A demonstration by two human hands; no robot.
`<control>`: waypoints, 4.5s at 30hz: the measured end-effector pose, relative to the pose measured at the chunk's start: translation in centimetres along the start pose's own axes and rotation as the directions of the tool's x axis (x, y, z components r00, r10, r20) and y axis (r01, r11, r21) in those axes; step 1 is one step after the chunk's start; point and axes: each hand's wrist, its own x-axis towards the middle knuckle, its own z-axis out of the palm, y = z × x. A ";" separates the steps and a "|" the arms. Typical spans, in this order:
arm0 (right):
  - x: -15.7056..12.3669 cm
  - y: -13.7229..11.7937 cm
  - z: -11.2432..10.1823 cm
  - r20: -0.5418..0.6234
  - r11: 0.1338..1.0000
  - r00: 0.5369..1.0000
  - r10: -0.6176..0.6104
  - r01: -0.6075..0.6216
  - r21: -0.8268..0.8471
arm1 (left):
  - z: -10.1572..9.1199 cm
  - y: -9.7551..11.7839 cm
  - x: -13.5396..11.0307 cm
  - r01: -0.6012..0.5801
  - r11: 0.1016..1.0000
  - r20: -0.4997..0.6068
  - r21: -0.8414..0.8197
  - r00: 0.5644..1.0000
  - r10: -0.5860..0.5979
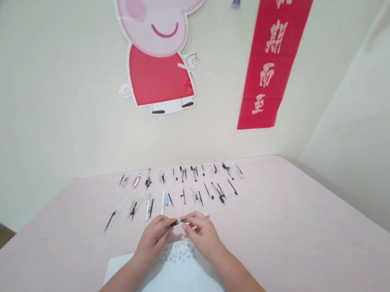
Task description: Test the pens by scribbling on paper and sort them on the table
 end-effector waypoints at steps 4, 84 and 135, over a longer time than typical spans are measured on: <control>0.3 0.2 -1.0 -0.041 0.992 0.999 -0.031 0.025 -0.127 | 0.1 -0.2 -0.1 0.004 1.000 -0.019 -0.005 1.000 -0.004; 0.2 -0.1 0.0 -0.051 0.987 0.998 0.034 -0.042 -0.152 | 0.3 0.2 -0.1 -0.025 0.983 0.010 0.184 1.000 0.023; -0.4 -0.6 0.1 0.054 0.890 0.998 -0.028 0.049 -0.453 | 0.4 0.3 -0.2 -0.102 0.968 -0.032 0.231 0.993 0.112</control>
